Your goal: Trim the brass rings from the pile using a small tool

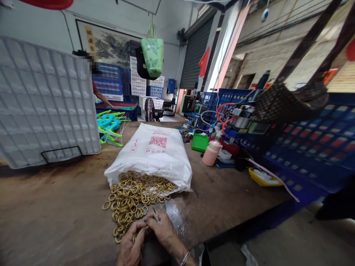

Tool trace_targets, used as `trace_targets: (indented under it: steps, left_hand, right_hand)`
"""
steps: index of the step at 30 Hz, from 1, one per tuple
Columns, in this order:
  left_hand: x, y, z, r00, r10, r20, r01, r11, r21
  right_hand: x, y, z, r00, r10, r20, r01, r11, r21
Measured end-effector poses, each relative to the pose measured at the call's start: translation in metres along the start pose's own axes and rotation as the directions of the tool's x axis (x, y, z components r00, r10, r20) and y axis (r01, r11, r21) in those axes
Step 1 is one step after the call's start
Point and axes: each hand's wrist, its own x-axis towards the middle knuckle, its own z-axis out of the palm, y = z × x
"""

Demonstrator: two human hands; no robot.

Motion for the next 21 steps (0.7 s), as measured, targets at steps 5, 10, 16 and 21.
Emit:
trace_targets:
  steps: [5,10,16,21]
  left_hand:
    - [0.002,0.008,0.002,0.999,-0.037,-0.011,0.036,0.997,-0.072]
    - [-0.005,0.036,-0.008,0.989,-0.1,0.105,0.106,0.993,-0.049]
    - [-0.015,0.059,-0.018,0.965,-0.203,0.167,0.222,0.969,-0.107]
    - [-0.025,0.055,-0.019,0.913,-0.324,0.247,0.39,0.871,-0.298]
  right_hand:
    - [0.001,0.001,0.003,0.998,-0.057,-0.018,0.055,0.995,-0.086]
    - [-0.003,-0.009,0.009,0.993,-0.087,-0.076,0.077,0.988,-0.133]
    - [-0.012,-0.027,0.011,0.994,-0.106,-0.003,0.106,0.99,-0.089]
    - [-0.02,-0.029,0.013,0.997,-0.062,0.051,0.063,0.998,-0.025]
